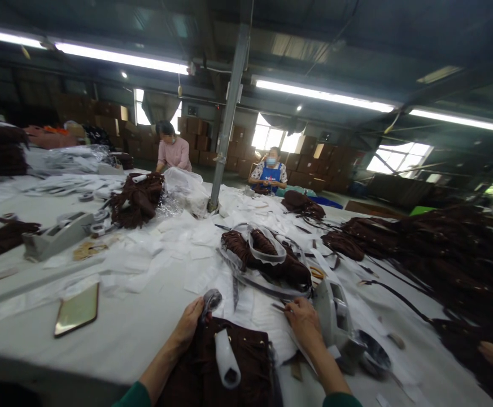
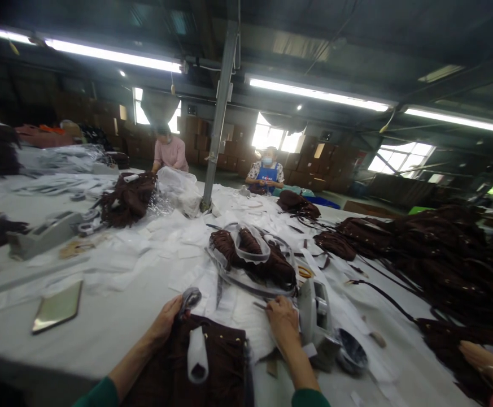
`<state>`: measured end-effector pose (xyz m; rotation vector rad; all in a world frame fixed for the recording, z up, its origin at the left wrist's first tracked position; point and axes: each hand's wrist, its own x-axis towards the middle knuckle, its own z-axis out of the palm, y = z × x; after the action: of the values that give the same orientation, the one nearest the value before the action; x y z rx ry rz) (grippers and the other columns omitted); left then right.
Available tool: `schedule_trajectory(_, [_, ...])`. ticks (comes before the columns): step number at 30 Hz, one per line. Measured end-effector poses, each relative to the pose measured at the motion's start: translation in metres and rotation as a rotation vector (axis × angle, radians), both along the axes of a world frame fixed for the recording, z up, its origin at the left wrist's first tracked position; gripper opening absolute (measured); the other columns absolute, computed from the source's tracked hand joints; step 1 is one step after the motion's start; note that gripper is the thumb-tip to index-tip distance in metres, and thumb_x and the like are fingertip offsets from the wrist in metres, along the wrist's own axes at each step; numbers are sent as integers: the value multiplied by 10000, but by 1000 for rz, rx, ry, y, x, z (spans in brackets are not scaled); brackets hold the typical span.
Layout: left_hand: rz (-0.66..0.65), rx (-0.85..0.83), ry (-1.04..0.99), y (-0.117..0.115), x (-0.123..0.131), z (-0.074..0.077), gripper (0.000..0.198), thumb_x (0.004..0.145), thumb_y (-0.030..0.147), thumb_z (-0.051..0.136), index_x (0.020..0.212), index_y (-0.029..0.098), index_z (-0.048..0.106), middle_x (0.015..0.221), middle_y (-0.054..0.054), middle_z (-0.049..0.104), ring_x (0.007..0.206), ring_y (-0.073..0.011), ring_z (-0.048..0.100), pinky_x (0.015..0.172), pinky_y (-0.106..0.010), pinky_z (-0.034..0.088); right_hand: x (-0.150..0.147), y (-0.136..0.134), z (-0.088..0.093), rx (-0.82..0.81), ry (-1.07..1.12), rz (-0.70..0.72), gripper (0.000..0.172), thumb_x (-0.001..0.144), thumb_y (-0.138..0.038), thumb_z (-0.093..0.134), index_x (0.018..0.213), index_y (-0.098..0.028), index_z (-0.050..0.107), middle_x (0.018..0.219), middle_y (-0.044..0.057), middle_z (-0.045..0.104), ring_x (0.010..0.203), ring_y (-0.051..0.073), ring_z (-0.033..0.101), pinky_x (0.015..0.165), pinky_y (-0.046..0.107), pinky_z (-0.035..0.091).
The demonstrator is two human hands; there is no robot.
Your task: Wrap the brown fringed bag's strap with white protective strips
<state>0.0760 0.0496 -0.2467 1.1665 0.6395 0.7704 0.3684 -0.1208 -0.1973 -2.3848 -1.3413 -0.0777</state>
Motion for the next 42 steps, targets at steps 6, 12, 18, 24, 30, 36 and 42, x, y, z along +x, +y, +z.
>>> schedule_trajectory(6, [22, -9, -10, 1, 2, -1, 532, 754, 676, 526, 778, 148, 579, 624, -4, 598, 545, -117, 517, 542, -242, 373, -72, 29, 27, 182, 294, 134, 232, 865, -316, 433, 939, -214, 627, 726, 15, 655, 688, 187, 603, 657, 272, 416])
schedule_trajectory(12, [9, 66, 11, -2, 1, 6, 535, 793, 675, 465, 757, 149, 559, 623, 4, 574, 554, -117, 502, 548, -247, 393, -150, 62, 28, 179, 538, 172, 211, 761, -361, 579, 668, -211, 692, 554, -3, 620, 556, 170, 546, 549, 261, 335])
schedule_trajectory(18, [12, 191, 67, -4, 2, 6, 502, 834, 637, 431, 764, 157, 562, 635, 4, 561, 587, -140, 512, 590, -278, 430, -172, 83, 15, 289, 740, 102, 235, 711, -371, 629, 573, -188, 683, 541, 24, 631, 566, 183, 566, 544, 266, 345])
schedule_trajectory(24, [51, 342, 142, -3, 1, 4, 450, 870, 576, 413, 830, 165, 591, 757, -37, 610, 722, -182, 548, 681, -297, 434, -177, 99, -4, 307, 976, 152, 449, 722, -585, 574, 805, -162, 701, 581, 25, 626, 508, 171, 553, 477, 261, 389])
schedule_trajectory(30, [37, 483, 212, -9, 3, 7, 370, 907, 479, 386, 764, 193, 572, 684, -26, 586, 643, -177, 525, 634, -285, 390, -161, 90, -20, 297, 1479, 217, 429, 574, -478, 787, 842, -151, 710, 641, 7, 639, 515, 113, 519, 496, 226, 386])
schedule_trajectory(36, [8, 602, 279, -10, 7, 7, 302, 913, 403, 380, 726, 218, 528, 679, -28, 577, 647, -185, 523, 637, -287, 360, -164, 89, -28, 394, 1535, 143, 294, 558, -381, 802, 700, -157, 674, 526, -49, 557, 462, 80, 438, 473, 207, 336])
schedule_trajectory(42, [-18, 673, 323, -9, 5, 8, 302, 925, 368, 330, 733, 221, 512, 693, -33, 587, 658, -187, 533, 642, -288, 378, -168, 80, -14, 395, 1604, 254, 318, 625, -424, 756, 793, -164, 682, 720, 14, 652, 632, 156, 568, 596, 263, 450])
